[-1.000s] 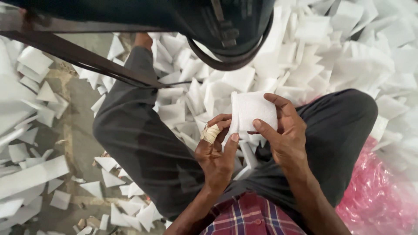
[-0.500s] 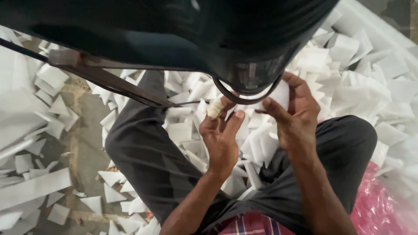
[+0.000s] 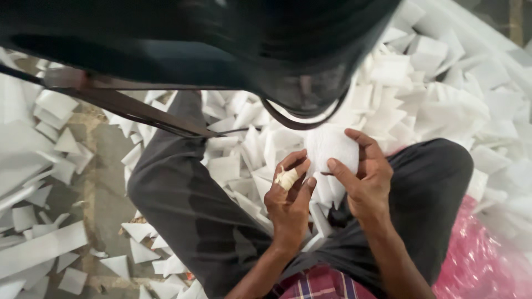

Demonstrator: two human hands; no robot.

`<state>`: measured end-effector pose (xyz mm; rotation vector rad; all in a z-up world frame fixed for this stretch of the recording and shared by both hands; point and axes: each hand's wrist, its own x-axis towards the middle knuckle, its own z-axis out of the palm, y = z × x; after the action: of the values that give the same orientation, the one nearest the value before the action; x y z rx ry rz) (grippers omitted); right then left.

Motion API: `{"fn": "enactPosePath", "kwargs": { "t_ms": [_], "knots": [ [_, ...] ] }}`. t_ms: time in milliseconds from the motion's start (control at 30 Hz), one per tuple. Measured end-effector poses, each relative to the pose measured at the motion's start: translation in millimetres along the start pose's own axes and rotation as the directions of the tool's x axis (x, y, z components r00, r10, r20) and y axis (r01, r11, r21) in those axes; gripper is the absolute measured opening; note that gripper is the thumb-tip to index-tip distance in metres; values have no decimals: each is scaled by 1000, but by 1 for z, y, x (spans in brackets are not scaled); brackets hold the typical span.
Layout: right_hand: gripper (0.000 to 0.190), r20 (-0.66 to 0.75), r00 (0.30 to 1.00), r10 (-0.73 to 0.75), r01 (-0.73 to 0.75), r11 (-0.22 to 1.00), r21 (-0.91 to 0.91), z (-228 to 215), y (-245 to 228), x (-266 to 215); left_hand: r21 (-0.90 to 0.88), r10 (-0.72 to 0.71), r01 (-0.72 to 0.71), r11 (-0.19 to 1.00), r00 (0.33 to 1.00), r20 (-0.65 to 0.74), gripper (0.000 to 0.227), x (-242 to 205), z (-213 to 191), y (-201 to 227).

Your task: The person sits cross-legged on the floor and repeatedly picks up small white foam pieces, separates them by hand, and places them back into the surrounding pile. The hands handle the foam one at a time without using tools.

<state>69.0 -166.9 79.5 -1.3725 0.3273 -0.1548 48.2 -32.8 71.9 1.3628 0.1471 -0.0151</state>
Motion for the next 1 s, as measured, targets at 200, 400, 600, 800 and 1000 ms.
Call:
{"fn": "enactPosePath", "kwargs": {
  "t_ms": [200, 400, 600, 800, 1000],
  "knots": [
    [59, 11, 993, 116, -116, 985, 124, -34, 19, -28, 4, 4, -4, 1000, 997, 79, 36, -29, -1, -9],
    [52, 271, 934, 232, -302, 918, 257, -54, 20, -47, 341, 360, -359, 869, 931, 65, 28, -34, -13, -6],
    [50, 202, 909, 366, -231, 843, -485, -64, 5, -57, 452, 341, -333, 827, 938, 67, 22, -21, -32, -2],
    [25, 248, 968, 28, 167, 665, -728, -60, 4, -55, 369, -8, -19, 929, 997, 71, 21, -12, -35, -12],
    [29, 51, 980, 193, -130, 810, -572, -47, -4, -39, -232, -235, 274, 933, 954, 184, 28, 13, -50, -1]
  ]
}}
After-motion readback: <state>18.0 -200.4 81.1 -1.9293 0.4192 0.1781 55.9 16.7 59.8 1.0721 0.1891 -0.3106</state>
